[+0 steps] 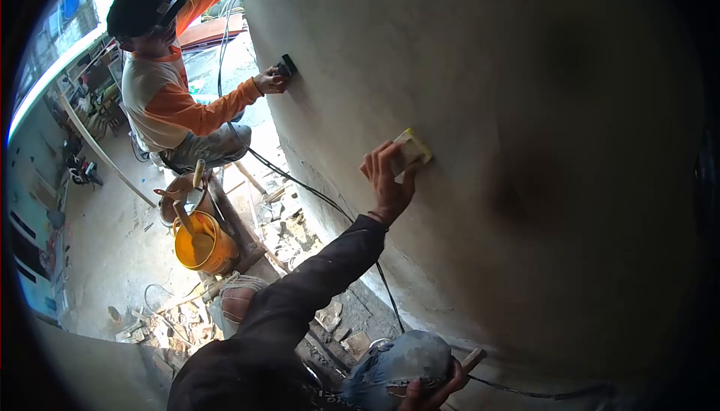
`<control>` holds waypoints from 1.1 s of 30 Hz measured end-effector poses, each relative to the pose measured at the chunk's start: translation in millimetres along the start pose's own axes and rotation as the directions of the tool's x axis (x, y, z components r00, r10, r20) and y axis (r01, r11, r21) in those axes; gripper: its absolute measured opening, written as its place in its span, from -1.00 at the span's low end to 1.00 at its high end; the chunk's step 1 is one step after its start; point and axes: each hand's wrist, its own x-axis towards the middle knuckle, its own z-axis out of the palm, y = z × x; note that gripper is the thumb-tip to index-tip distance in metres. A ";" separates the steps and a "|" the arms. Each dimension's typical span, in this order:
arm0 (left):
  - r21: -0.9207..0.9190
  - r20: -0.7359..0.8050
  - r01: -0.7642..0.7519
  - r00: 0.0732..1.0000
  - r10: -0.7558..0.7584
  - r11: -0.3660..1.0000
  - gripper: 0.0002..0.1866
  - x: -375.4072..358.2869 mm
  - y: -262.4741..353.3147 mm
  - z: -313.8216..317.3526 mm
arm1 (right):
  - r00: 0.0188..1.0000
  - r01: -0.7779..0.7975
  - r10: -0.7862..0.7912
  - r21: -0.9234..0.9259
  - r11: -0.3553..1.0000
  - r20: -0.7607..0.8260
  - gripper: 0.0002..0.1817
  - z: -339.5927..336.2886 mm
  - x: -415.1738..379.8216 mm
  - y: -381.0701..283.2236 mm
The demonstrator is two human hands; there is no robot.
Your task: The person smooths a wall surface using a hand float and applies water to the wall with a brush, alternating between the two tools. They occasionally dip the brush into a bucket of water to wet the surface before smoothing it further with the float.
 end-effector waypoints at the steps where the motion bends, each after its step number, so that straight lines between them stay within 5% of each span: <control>1: 0.031 -0.002 0.027 1.000 -0.027 0.999 -0.53 0.6 -24.2 -0.4 | 0.999 0.017 -0.018 -0.058 0.998 -0.031 0.12 9.6 4.9 2.0; 3: -0.168 -0.186 0.403 0.883 -0.431 0.900 -0.55 66.3 -48.9 29.7 | 0.997 0.046 -0.040 0.080 0.996 -0.072 0.12 27.1 12.8 24.6; 4: -0.164 -0.186 0.401 0.885 -0.427 0.901 -0.55 75.7 -38.8 27.8 | 0.978 0.171 -0.151 0.144 0.975 -0.140 0.13 32.4 10.0 68.6; 5: -0.146 -0.182 0.280 0.935 -0.304 0.949 -0.54 81.3 -18.1 23.8 | 0.946 0.286 -0.246 0.190 0.939 -0.209 0.15 32.3 4.6 91.9; 7: -0.120 -0.145 0.044 0.988 -0.061 0.992 -0.50 73.4 20.3 24.4 | 0.983 0.112 -0.085 0.171 0.979 -0.161 0.19 25.4 7.0 25.9; 9: -0.041 0.086 -0.056 0.995 0.059 0.998 -0.39 -40.7 4.7 19.2 | 0.994 -0.013 0.020 0.069 0.998 -0.110 0.21 20.5 12.8 -5.8; 12: 0.002 0.062 0.119 0.991 -0.118 0.993 -0.42 -33.7 -38.8 23.9 | 0.997 0.041 -0.039 0.023 0.999 -0.068 0.20 17.3 16.2 20.6; 13: -0.171 -0.055 0.404 0.907 -0.418 0.899 -0.41 9.8 -43.0 35.7 | 0.994 0.064 -0.058 0.061 0.996 -0.088 0.19 21.0 14.8 28.1; 14: -0.359 -0.113 0.619 0.714 -0.691 0.699 -0.40 33.2 -40.7 38.4 | 0.992 0.084 -0.075 0.094 0.992 -0.104 0.19 23.6 13.1 34.8; 15: -0.347 -0.112 0.627 0.710 -0.695 0.697 -0.40 32.9 -18.5 33.2 | 0.989 0.104 -0.089 0.123 0.987 -0.115 0.19 24.6 11.7 39.5; 16: -0.219 -0.110 0.347 0.920 -0.376 0.912 -0.39 26.5 16.9 30.2 | 0.987 0.118 -0.099 0.148 0.982 -0.129 0.18 23.5 8.0 40.6; 17: -0.107 -0.052 -0.004 0.999 -0.002 0.994 -0.37 13.6 39.4 26.6 | 0.983 0.135 -0.109 0.175 0.975 -0.147 0.18 21.9 4.2 40.0; 19: -0.111 0.178 -0.222 0.954 0.239 0.969 -0.36 -70.1 31.1 16.3 | 0.998 0.062 -0.062 0.093 0.994 0.002 0.18 3.9 10.3 11.3; 21: -0.049 0.125 0.014 0.992 -0.007 0.999 -0.37 -76.9 -5.0 14.9 | 0.988 0.156 -0.156 -0.063 0.986 0.000 0.17 3.8 12.9 25.9; 23: -0.165 -0.073 0.423 0.896 -0.438 0.891 -0.37 -5.3 -6.5 29.5 | 0.989 0.121 -0.114 0.071 0.990 -0.098 0.17 13.9 6.9 45.9; 24: -0.152 -0.067 0.431 0.894 -0.444 0.890 -0.37 20.1 13.0 27.3 | 0.994 0.085 -0.080 0.066 0.994 -0.074 0.17 16.6 8.3 41.1; 26: -0.106 -0.050 0.012 0.999 -0.017 0.994 -0.38 55.9 70.2 20.1 | 1.000 0.000 0.001 0.038 0.999 -0.030 0.18 16.1 9.4 19.2; 27: -0.133 0.093 -0.164 0.980 0.177 0.977 -0.39 37.0 91.7 4.5 | 0.999 -0.031 0.031 0.028 0.999 -0.018 0.19 16.1 12.0 7.8; 29: -0.153 0.154 -0.307 0.932 0.330 0.939 -0.44 -26.0 62.1 9.0 | 0.998 -0.065 0.065 0.012 0.998 -0.007 0.20 11.6 16.2 -5.5; 31: -0.130 0.085 -0.139 0.985 0.151 0.982 -0.42 -20.8 35.2 9.0 | 1.000 -0.026 0.024 -0.082 0.996 -0.017 0.20 8.9 12.6 9.3; 32: -0.159 -0.036 0.058 0.997 -0.064 0.986 -0.44 12.3 46.6 13.3 | 0.999 -0.018 0.020 0.058 0.998 -0.045 0.20 17.7 11.7 11.9; 33: -0.154 -0.035 0.049 0.998 -0.055 0.987 -0.44 42.9 60.7 23.5 | 0.998 -0.020 0.032 0.190 0.982 -0.060 0.20 25.3 9.1 13.2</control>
